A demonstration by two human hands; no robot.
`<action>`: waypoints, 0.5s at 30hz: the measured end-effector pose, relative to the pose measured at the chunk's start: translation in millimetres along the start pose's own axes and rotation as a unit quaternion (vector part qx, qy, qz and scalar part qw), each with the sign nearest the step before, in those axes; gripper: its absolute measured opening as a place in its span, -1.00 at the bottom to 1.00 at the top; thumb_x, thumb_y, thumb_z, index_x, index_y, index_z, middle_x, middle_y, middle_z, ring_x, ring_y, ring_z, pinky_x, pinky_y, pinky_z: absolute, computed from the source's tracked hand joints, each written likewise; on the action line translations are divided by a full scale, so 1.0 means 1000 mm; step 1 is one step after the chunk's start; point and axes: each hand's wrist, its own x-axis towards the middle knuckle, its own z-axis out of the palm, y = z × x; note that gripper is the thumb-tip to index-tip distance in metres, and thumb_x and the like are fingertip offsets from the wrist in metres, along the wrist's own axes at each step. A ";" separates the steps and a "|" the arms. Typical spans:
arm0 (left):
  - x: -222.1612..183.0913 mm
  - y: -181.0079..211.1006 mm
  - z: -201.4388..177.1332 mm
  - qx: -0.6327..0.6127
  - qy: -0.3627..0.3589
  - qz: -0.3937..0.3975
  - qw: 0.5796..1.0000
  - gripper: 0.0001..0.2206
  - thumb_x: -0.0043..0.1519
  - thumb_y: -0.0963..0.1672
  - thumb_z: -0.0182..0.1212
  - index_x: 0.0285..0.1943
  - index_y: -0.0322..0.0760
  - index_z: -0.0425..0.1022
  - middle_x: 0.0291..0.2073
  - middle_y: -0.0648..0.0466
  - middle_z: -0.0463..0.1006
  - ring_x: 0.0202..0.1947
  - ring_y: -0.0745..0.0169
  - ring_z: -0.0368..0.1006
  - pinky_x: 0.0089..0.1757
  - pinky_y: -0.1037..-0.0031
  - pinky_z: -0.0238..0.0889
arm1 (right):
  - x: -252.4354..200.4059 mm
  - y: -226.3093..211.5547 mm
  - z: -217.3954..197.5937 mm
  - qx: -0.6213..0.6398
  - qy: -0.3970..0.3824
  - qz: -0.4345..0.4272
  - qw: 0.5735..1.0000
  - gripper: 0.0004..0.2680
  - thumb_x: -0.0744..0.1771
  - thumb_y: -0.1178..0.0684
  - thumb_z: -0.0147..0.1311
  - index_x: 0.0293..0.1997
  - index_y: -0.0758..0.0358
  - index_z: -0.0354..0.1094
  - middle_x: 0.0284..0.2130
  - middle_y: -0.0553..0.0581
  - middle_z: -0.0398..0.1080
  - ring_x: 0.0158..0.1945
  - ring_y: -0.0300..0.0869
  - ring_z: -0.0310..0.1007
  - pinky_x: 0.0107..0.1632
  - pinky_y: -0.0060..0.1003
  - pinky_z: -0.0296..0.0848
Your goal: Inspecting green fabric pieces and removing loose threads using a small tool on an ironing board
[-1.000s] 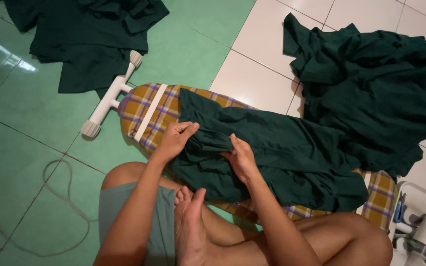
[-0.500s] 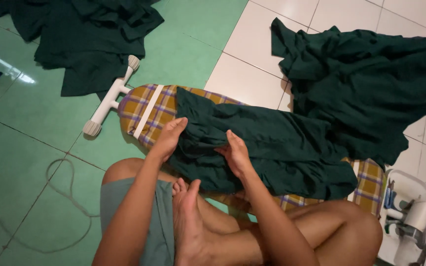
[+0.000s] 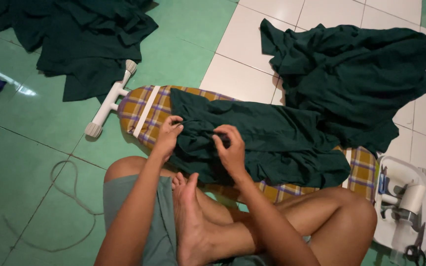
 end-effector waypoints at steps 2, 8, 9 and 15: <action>0.006 -0.007 -0.004 0.001 0.008 -0.004 1.000 -0.78 0.32 -0.24 0.09 0.13 -0.20 0.35 -0.17 0.15 0.55 -0.17 0.40 0.40 -0.09 0.57 0.26 | -0.002 0.002 0.011 -0.017 -0.008 -0.026 0.999 -0.88 0.29 0.12 0.30 -0.14 0.02 0.56 -0.22 -0.06 0.51 -0.06 -0.13 0.54 -0.01 -0.23 0.52; 0.015 -0.025 -0.004 -0.020 0.026 -0.008 0.999 -0.81 0.30 -0.23 0.08 0.07 -0.16 0.34 -0.22 0.18 0.53 -0.24 0.43 0.41 -0.16 0.62 0.27 | 0.005 -0.009 0.024 -0.055 0.000 -0.010 0.998 -0.84 0.27 0.03 0.37 -0.12 0.05 0.58 -0.29 -0.04 0.54 -0.12 -0.11 0.54 -0.05 -0.23 0.54; 0.016 -0.029 -0.006 -0.030 0.029 -0.018 0.999 -0.81 0.30 -0.22 0.09 0.06 -0.14 0.34 -0.21 0.16 0.55 -0.28 0.40 0.43 -0.20 0.60 0.30 | 0.006 -0.011 0.026 -0.047 0.000 0.004 0.999 -0.83 0.25 0.04 0.38 -0.12 0.10 0.58 -0.28 0.02 0.54 -0.09 -0.06 0.54 -0.03 -0.19 0.54; 0.029 -0.040 -0.013 -0.032 0.019 -0.008 0.999 -0.82 0.29 -0.22 0.10 0.03 -0.14 0.34 -0.26 0.16 0.55 -0.34 0.41 0.45 -0.26 0.63 0.33 | 0.007 0.004 0.033 -0.083 0.016 -0.057 0.995 -0.83 0.25 0.03 0.40 -0.11 0.03 0.61 -0.29 -0.06 0.56 -0.09 -0.15 0.54 0.00 -0.24 0.53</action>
